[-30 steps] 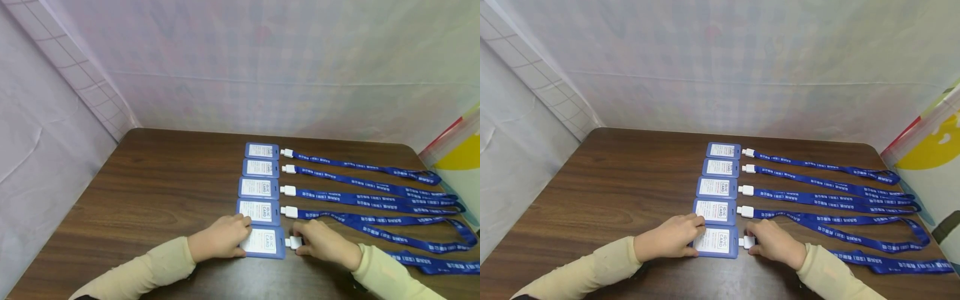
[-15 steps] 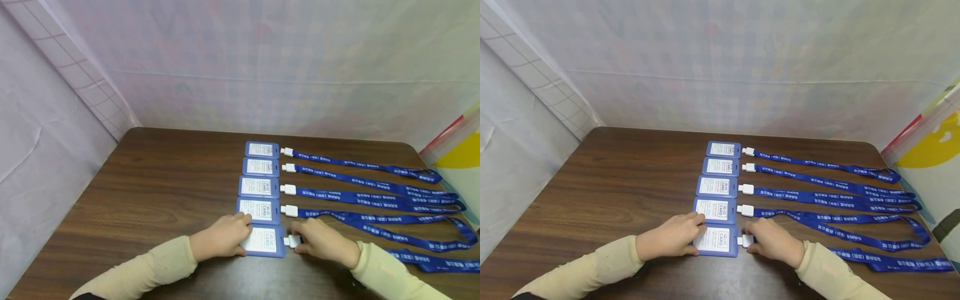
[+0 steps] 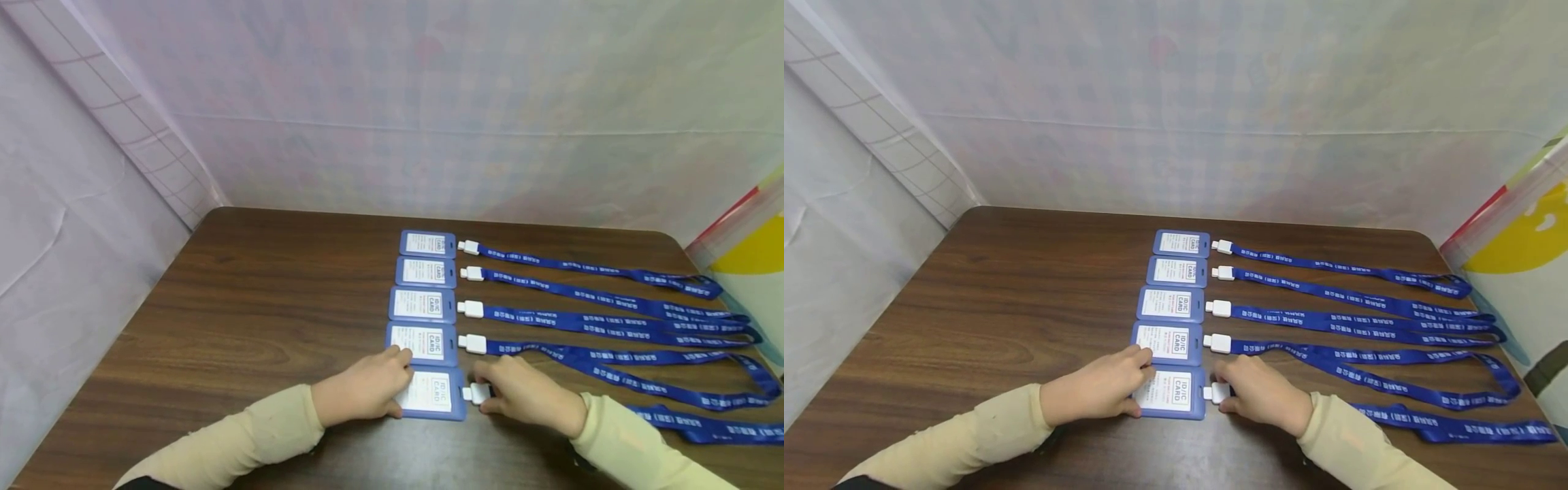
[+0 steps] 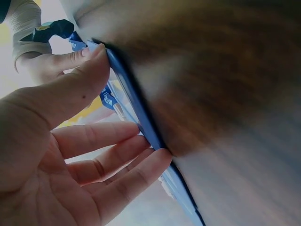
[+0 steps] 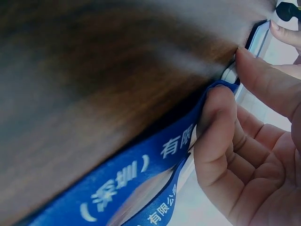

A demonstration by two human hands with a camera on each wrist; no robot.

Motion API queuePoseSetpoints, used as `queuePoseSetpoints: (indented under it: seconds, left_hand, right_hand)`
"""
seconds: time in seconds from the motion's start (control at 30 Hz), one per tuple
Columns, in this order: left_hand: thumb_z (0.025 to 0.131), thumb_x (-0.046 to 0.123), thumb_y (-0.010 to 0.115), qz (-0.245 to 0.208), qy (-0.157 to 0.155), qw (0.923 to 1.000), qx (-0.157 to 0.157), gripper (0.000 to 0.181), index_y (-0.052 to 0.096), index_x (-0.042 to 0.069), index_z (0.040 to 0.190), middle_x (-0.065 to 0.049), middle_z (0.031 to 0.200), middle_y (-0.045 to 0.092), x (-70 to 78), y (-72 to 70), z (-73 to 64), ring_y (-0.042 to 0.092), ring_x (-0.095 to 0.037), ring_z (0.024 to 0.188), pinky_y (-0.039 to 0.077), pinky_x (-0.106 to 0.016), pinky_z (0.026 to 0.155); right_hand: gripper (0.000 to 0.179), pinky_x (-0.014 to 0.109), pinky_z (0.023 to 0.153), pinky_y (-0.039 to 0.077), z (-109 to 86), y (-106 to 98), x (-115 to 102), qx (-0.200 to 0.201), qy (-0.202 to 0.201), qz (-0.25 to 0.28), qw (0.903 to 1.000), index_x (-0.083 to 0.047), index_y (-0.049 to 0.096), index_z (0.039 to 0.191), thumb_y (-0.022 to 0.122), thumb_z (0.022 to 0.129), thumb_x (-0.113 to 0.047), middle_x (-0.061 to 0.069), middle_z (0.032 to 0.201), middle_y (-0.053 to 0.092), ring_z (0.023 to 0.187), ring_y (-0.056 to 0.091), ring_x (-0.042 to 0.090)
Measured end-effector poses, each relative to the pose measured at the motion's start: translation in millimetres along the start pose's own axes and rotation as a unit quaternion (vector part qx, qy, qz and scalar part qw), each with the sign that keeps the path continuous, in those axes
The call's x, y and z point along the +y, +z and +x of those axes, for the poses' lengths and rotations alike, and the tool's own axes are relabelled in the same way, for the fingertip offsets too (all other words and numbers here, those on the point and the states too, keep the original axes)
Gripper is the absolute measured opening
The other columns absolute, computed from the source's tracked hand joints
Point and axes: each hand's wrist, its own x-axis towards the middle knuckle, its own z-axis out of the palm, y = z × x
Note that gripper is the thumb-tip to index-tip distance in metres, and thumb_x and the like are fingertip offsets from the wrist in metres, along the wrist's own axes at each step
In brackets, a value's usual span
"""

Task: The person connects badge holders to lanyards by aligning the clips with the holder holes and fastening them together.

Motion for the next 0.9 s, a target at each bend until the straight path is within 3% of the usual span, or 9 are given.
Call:
queuePoseSetpoints:
  seconds: [0.9]
  left_hand:
    - [0.066, 0.041, 0.076, 0.012, -0.001, 0.9999, -0.011, 0.045, 0.066, 0.006, 0.091, -0.001, 0.084, 0.048, 2.3, -0.3, 1.7, 0.043, -0.012, 0.075, 0.044, -0.018, 0.060]
  right_hand:
    - [0.024, 0.019, 0.048, 0.042, 2.6, -0.1, -0.8, -0.007, 0.007, 0.015, 0.9998, -0.013, 0.059, 0.080, 0.078, 0.066, -0.014, -0.009, 0.067, 0.055, 0.055, 0.046, 0.000]
